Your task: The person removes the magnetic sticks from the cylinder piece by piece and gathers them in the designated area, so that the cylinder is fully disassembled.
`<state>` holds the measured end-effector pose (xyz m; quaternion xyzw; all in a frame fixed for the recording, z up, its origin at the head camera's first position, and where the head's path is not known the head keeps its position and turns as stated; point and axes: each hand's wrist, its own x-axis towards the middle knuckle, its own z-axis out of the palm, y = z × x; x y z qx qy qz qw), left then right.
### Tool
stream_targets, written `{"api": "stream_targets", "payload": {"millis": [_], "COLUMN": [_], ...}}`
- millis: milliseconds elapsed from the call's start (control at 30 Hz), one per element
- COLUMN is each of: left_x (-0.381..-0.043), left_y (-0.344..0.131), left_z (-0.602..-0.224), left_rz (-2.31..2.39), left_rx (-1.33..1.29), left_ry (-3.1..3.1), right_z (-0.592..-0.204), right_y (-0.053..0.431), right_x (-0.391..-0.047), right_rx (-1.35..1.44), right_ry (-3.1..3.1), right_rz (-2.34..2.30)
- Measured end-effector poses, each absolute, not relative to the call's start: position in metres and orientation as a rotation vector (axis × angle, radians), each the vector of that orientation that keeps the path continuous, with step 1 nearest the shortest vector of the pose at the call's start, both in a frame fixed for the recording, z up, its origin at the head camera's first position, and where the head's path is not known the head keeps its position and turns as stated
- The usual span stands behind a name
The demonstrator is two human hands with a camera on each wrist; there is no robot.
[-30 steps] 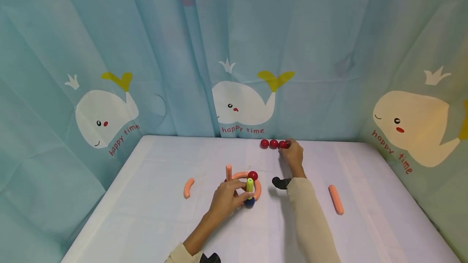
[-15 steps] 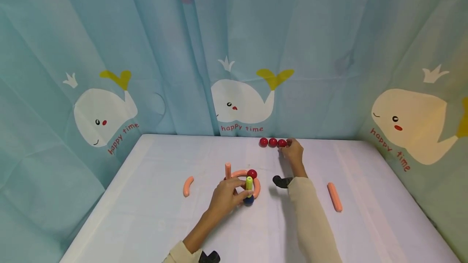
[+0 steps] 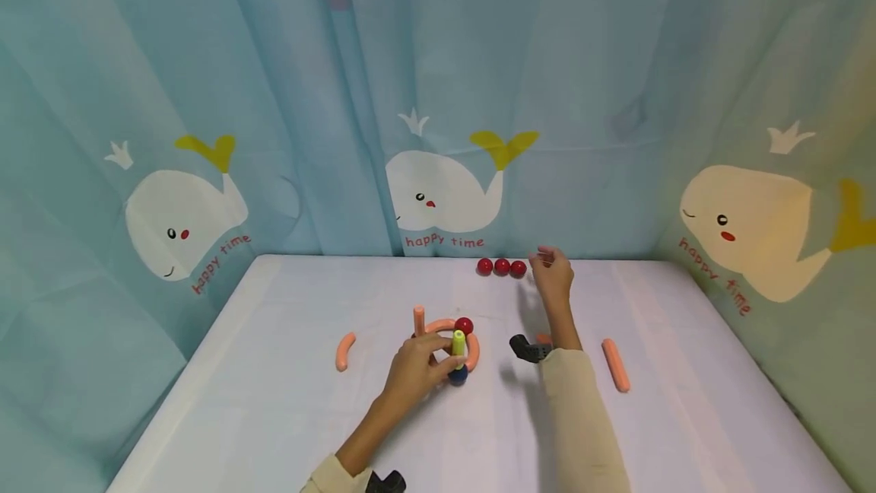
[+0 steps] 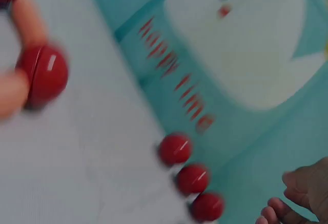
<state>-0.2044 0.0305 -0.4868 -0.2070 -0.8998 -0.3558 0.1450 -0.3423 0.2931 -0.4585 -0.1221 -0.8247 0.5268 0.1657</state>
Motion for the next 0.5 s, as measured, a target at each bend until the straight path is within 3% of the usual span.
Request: {"api": "stream_targets", "payload": {"millis": [300,500], "left_x": [-0.202,-0.203], "left_y": [0.029,0.03], "left_z": [-0.486,-0.487], "left_rz": [-1.033,-1.018], "left_rx": [-0.607,-0.633], "left_ry": [-2.582,-2.581], "right_z": [-0.412,-0.406], "right_y": [0.267,0.246], "right_x": [-0.292,-0.257], "right_rx": [-0.118,0.238], "right_ry": [-1.914,-2.135], "right_rz": [2.098,1.846]}}
